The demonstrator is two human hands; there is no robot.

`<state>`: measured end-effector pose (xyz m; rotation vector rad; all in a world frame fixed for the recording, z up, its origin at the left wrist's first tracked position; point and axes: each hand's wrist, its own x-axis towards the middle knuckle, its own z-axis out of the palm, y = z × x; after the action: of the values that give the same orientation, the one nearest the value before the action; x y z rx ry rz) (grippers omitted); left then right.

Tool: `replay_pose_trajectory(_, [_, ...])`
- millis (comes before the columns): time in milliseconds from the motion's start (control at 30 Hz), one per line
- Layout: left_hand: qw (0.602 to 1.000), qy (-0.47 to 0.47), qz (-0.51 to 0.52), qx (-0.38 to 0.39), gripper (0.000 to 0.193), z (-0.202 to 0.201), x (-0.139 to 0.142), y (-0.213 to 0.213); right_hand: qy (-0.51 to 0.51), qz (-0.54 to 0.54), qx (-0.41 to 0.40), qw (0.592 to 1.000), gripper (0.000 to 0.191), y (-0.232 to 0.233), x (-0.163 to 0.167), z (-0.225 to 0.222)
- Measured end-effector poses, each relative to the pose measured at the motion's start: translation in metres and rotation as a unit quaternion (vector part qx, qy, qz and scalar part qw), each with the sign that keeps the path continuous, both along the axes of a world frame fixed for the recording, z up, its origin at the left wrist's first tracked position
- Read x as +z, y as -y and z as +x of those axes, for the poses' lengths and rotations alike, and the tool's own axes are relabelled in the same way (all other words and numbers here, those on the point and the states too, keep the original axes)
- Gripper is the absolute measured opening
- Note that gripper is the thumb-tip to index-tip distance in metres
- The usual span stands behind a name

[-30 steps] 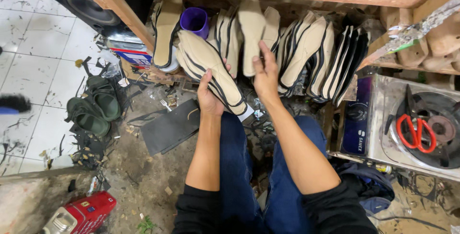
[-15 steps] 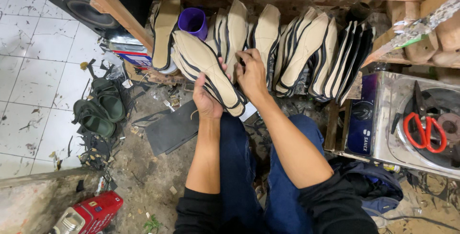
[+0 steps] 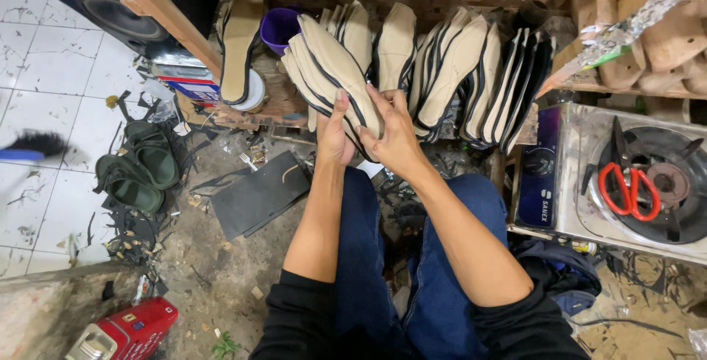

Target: The person sits on the floor and stacks beige shoe insoles and black shoe uppers on a wooden shelf. They pick up each component, align it with the stack, and place it back on the shelf repeatedly.

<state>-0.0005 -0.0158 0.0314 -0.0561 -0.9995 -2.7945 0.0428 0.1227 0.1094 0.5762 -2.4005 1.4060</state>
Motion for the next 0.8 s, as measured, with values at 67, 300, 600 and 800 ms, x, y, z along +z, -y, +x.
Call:
replay_pose_trajectory(67, [1.0, 0.002, 0.009, 0.009, 0.049, 0.003, 0.002, -0.001, -0.005, -0.023, -0.003, 1.0, 0.073, -0.004, -0.008, -0.002])
replay_pose_trajectory(300, [0.997, -0.02, 0.019, -0.069, 0.051, 0.013, 0.026, 0.002, -0.001, -0.028, -0.17, 0.985, 0.075, -0.028, -0.029, -0.032])
replay_pose_trajectory(600, [0.993, 0.005, 0.109, -0.046, 0.052, 0.008, 0.029, 0.003, -0.037, 0.028, -0.198, 0.979, 0.071, -0.009, -0.058, -0.066])
replay_pose_trajectory(800, [0.998, -0.002, 0.041, -0.042, 0.047, 0.003, 0.015, 0.01, -0.024, 0.055, -0.196, 0.979, 0.065, -0.013, -0.057, -0.064])
